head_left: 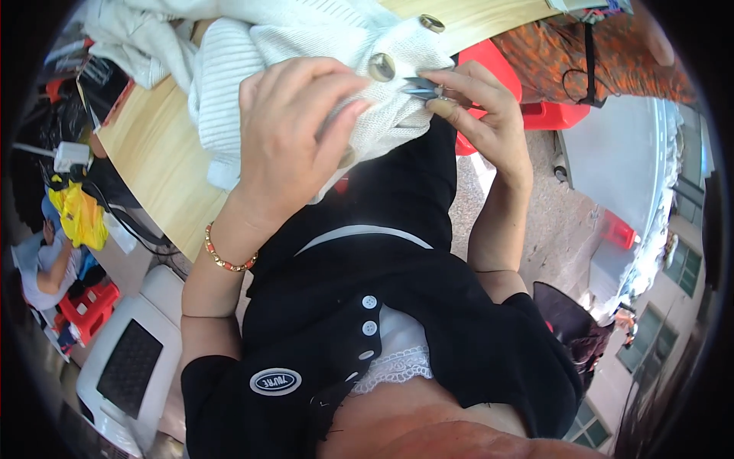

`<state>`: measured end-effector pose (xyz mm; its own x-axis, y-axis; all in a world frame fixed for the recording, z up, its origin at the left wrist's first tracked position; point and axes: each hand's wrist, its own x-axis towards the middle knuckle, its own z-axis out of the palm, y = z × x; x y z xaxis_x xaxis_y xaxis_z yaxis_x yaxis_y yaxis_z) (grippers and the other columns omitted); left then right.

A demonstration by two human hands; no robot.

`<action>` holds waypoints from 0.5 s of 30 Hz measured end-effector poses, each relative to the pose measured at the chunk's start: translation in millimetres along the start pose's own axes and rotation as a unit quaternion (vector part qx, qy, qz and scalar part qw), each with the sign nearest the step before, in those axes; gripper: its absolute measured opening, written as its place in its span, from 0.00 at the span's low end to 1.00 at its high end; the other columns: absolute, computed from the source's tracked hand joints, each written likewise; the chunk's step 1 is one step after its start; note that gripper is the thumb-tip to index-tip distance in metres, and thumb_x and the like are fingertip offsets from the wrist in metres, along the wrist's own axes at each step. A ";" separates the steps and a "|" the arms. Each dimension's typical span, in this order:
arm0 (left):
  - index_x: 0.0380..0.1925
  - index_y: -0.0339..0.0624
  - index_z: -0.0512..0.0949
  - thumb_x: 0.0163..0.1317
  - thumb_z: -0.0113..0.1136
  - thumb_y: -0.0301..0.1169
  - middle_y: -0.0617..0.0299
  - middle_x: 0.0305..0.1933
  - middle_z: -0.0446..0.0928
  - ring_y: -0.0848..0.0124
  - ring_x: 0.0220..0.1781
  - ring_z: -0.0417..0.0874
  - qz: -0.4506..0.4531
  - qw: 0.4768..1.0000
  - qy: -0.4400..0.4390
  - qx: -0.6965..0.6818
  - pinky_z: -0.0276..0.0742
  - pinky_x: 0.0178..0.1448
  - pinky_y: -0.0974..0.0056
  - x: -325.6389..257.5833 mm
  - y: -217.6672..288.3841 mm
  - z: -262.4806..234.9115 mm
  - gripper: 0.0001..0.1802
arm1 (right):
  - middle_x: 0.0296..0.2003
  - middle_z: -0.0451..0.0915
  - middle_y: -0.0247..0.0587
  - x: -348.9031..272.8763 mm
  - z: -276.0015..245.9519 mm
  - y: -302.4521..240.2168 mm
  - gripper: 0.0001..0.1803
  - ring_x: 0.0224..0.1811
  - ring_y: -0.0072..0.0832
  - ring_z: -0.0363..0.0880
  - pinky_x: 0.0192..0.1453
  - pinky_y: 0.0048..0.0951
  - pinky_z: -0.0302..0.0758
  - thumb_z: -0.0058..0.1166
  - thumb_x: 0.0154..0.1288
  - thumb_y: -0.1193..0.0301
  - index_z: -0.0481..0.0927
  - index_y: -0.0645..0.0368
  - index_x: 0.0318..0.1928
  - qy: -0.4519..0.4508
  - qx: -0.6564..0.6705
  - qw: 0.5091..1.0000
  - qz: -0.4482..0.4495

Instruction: Trimming loose threads from a knitted sweater using a pair of thread snips.

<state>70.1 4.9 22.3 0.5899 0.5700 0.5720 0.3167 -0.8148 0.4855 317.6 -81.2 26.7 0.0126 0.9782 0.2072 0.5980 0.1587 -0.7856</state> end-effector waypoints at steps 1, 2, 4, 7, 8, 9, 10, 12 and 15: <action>0.40 0.45 0.82 0.61 0.66 0.33 0.62 0.42 0.80 0.65 0.47 0.78 -0.017 1.000 0.000 -0.020 0.63 0.54 0.60 4.6 -0.3 -0.9 0.09 | 0.29 0.73 0.31 -3.1 2.2 2.4 0.18 0.30 0.18 0.71 0.33 0.21 0.70 0.68 0.57 0.74 0.87 0.55 0.50 0.006 0.026 1.000 0.012; 0.41 0.44 0.82 0.62 0.64 0.32 0.61 0.42 0.80 0.64 0.46 0.78 -0.038 0.999 0.001 -0.033 0.63 0.54 0.60 12.7 1.1 -2.3 0.09 | 0.28 0.72 0.31 -5.0 3.2 5.7 0.18 0.31 0.19 0.72 0.34 0.22 0.69 0.68 0.58 0.72 0.86 0.54 0.51 0.005 0.023 1.000 0.008; 0.40 0.43 0.81 0.63 0.62 0.33 0.61 0.42 0.81 0.63 0.45 0.79 -0.018 1.000 0.009 -0.014 0.64 0.54 0.59 30.2 -7.7 0.3 0.08 | 0.29 0.72 0.32 -5.6 3.9 4.2 0.18 0.30 0.19 0.72 0.34 0.23 0.69 0.68 0.59 0.72 0.86 0.54 0.51 0.009 0.023 1.000 0.005; 0.42 0.42 0.82 0.64 0.61 0.35 0.58 0.44 0.82 0.60 0.47 0.80 -0.065 0.996 -0.054 -0.032 0.65 0.55 0.58 52.7 -15.1 3.6 0.11 | 0.29 0.73 0.33 -5.8 7.3 1.6 0.17 0.30 0.21 0.73 0.34 0.24 0.70 0.67 0.59 0.72 0.86 0.54 0.51 0.008 0.028 1.000 -0.002; 0.44 0.42 0.82 0.64 0.61 0.36 0.58 0.45 0.82 0.59 0.48 0.80 -0.122 0.985 -0.105 -0.066 0.65 0.56 0.58 59.3 -16.3 4.2 0.12 | 0.29 0.74 0.34 -6.4 8.1 1.8 0.17 0.31 0.23 0.74 0.35 0.25 0.71 0.66 0.60 0.71 0.86 0.54 0.51 0.007 0.030 1.000 -0.005; 0.44 0.42 0.82 0.64 0.61 0.36 0.58 0.45 0.82 0.59 0.48 0.80 -0.117 0.985 -0.111 -0.062 0.65 0.56 0.58 65.4 -17.1 6.0 0.12 | 0.29 0.74 0.34 -7.0 9.1 2.6 0.17 0.31 0.23 0.74 0.35 0.25 0.71 0.66 0.60 0.71 0.86 0.54 0.51 0.014 0.035 0.999 -0.004; 0.47 0.41 0.81 0.66 0.59 0.35 0.55 0.47 0.82 0.61 0.48 0.82 -0.120 0.981 -0.124 -0.086 0.69 0.55 0.60 71.5 -17.6 9.9 0.14 | 0.30 0.75 0.35 -7.7 10.1 4.1 0.17 0.31 0.24 0.75 0.35 0.25 0.71 0.66 0.60 0.72 0.86 0.55 0.51 0.013 0.041 0.999 -0.012; 0.54 0.39 0.80 0.69 0.57 0.35 0.49 0.49 0.83 0.63 0.48 0.86 -0.127 0.971 -0.152 -0.132 0.77 0.52 0.65 81.9 -15.2 15.3 0.17 | 0.30 0.75 0.36 -8.9 12.2 6.9 0.17 0.32 0.26 0.76 0.36 0.26 0.72 0.66 0.59 0.72 0.86 0.55 0.51 0.020 0.053 0.998 -0.019; 0.48 0.35 0.78 0.63 0.54 0.18 0.48 0.46 0.77 0.60 0.50 0.80 0.029 0.982 -0.164 -0.089 0.75 0.53 0.61 101.9 1.8 12.4 0.13 | 0.32 0.77 0.38 -10.1 12.7 12.3 0.17 0.33 0.28 0.77 0.37 0.28 0.73 0.66 0.59 0.72 0.86 0.56 0.51 0.030 0.069 0.997 -0.034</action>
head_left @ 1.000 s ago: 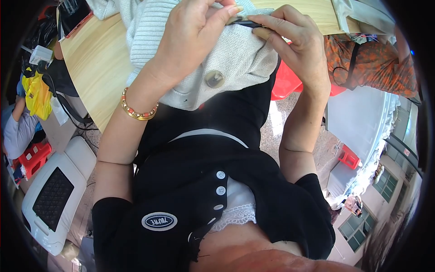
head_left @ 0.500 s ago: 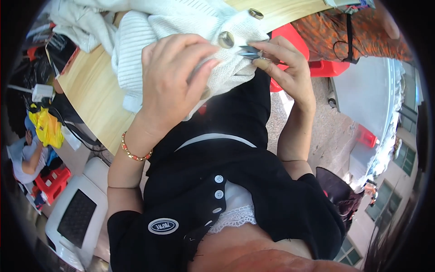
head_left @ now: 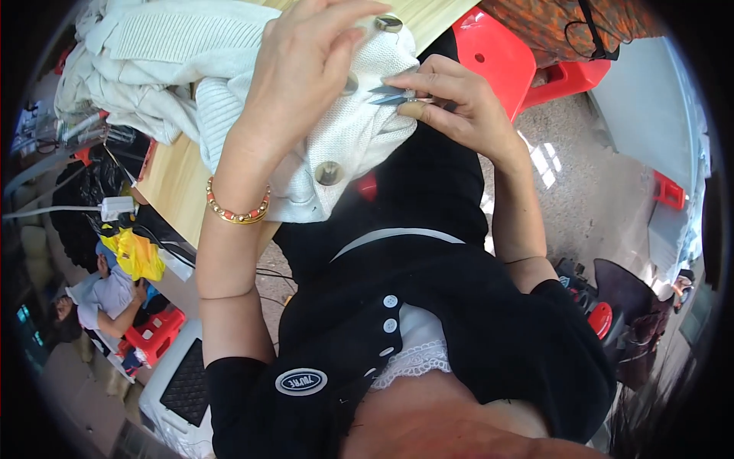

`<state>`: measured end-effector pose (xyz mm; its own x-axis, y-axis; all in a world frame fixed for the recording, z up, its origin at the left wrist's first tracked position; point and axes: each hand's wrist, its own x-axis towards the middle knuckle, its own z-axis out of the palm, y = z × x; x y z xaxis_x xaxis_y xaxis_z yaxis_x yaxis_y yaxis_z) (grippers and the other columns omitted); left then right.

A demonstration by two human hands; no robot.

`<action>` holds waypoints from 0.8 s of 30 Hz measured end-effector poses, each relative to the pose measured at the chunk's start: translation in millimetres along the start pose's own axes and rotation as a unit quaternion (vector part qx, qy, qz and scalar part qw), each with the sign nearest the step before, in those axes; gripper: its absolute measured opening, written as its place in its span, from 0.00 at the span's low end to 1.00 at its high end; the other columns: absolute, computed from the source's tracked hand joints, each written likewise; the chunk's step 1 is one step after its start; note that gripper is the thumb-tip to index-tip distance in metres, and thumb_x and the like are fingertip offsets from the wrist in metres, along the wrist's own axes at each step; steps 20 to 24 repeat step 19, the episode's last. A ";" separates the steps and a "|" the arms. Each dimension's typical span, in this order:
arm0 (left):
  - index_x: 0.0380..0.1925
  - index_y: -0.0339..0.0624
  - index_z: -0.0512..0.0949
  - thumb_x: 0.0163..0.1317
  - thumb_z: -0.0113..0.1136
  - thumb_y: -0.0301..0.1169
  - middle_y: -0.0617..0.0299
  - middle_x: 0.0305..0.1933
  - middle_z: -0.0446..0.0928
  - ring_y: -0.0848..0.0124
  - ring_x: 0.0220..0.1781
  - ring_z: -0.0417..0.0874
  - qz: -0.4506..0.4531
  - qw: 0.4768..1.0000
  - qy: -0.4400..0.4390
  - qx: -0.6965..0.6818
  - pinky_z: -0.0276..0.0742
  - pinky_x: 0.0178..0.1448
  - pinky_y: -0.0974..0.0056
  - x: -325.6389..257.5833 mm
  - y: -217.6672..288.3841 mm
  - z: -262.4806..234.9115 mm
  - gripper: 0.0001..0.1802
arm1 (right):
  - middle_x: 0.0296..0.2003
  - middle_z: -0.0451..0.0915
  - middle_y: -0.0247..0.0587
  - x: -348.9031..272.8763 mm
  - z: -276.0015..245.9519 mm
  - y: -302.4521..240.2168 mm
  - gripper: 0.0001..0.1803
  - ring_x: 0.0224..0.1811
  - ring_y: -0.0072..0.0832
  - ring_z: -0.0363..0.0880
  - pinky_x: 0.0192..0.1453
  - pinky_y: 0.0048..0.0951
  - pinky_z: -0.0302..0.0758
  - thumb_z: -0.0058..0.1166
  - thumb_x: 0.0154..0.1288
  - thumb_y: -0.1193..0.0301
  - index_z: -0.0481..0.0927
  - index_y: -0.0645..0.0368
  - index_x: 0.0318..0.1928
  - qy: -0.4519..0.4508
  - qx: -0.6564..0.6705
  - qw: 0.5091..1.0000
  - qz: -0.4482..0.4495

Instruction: Trimming loose threads from a knitted sweater using a pair of thread snips.

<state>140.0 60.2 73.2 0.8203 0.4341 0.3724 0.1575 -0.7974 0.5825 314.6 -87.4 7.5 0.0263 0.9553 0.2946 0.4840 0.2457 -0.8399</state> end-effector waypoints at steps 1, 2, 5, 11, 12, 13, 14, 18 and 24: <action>0.48 0.35 0.78 0.63 0.54 0.18 0.48 0.46 0.77 0.60 0.50 0.80 0.005 1.000 -0.010 0.004 0.75 0.53 0.61 3.9 0.2 -0.4 0.13 | 0.32 0.77 0.39 -0.2 -0.3 2.6 0.17 0.33 0.29 0.77 0.37 0.29 0.73 0.66 0.59 0.72 0.86 0.56 0.51 -0.006 -0.011 1.000 -0.011; 0.50 0.37 0.79 0.62 0.54 0.18 0.45 0.53 0.74 0.54 0.56 0.76 0.012 0.998 -0.053 -0.025 0.72 0.59 0.59 8.0 -0.5 -0.5 0.16 | 0.32 0.77 0.39 -0.5 -0.3 4.6 0.17 0.33 0.30 0.77 0.38 0.30 0.74 0.66 0.59 0.72 0.85 0.55 0.51 -0.012 -0.022 0.999 -0.022; 0.50 0.38 0.80 0.61 0.54 0.18 0.41 0.62 0.69 0.47 0.64 0.70 0.029 0.989 -0.137 -0.054 0.67 0.66 0.56 20.5 -7.4 0.8 0.17 | 0.32 0.77 0.40 -1.2 1.2 6.5 0.18 0.33 0.33 0.77 0.38 0.31 0.74 0.66 0.59 0.72 0.85 0.53 0.51 -0.008 -0.009 1.000 -0.013; 0.44 0.36 0.81 0.65 0.58 0.24 0.44 0.64 0.69 0.57 0.53 0.78 -0.014 0.966 -0.258 -0.004 0.73 0.57 0.59 45.7 -19.0 3.6 0.09 | 0.32 0.77 0.38 -4.0 4.0 15.5 0.19 0.33 0.33 0.77 0.39 0.32 0.74 0.64 0.59 0.71 0.85 0.50 0.52 0.005 -0.029 0.999 -0.026; 0.42 0.35 0.81 0.66 0.60 0.25 0.45 0.63 0.71 0.61 0.47 0.80 -0.092 0.951 -0.295 -0.031 0.76 0.52 0.61 50.1 -15.3 3.0 0.07 | 0.32 0.77 0.38 -5.2 3.8 17.3 0.19 0.33 0.33 0.77 0.39 0.32 0.74 0.64 0.59 0.71 0.85 0.50 0.52 0.013 -0.025 0.999 -0.023; 0.42 0.35 0.81 0.66 0.60 0.25 0.45 0.63 0.71 0.61 0.47 0.80 -0.092 0.949 -0.301 -0.026 0.76 0.52 0.61 47.1 -19.1 4.9 0.07 | 0.32 0.74 0.37 -5.7 3.9 17.8 0.19 0.34 0.30 0.74 0.39 0.30 0.71 0.65 0.60 0.71 0.85 0.53 0.53 0.001 -0.025 0.999 -0.020; 0.41 0.34 0.81 0.65 0.61 0.25 0.47 0.62 0.72 0.65 0.42 0.80 -0.082 0.958 -0.268 -0.057 0.77 0.47 0.63 40.8 -25.9 8.9 0.07 | 0.32 0.71 0.35 -5.7 4.4 18.4 0.20 0.35 0.26 0.72 0.38 0.27 0.69 0.65 0.61 0.72 0.84 0.55 0.55 -0.011 -0.025 0.999 -0.017; 0.40 0.31 0.81 0.65 0.62 0.23 0.51 0.58 0.76 0.69 0.39 0.80 -0.189 0.946 -0.228 -0.134 0.77 0.41 0.68 38.0 -21.2 12.2 0.07 | 0.32 0.71 0.35 -6.7 6.0 23.3 0.20 0.35 0.27 0.72 0.39 0.28 0.70 0.65 0.61 0.72 0.85 0.55 0.55 -0.014 -0.007 1.000 -0.006; 0.40 0.31 0.81 0.66 0.61 0.24 0.52 0.60 0.75 0.68 0.38 0.81 -0.057 0.973 -0.185 -0.123 0.78 0.41 0.70 33.9 -25.1 11.9 0.06 | 0.32 0.71 0.35 -6.5 6.9 23.8 0.19 0.35 0.28 0.72 0.39 0.29 0.70 0.64 0.62 0.72 0.85 0.55 0.55 -0.013 -0.003 1.000 -0.005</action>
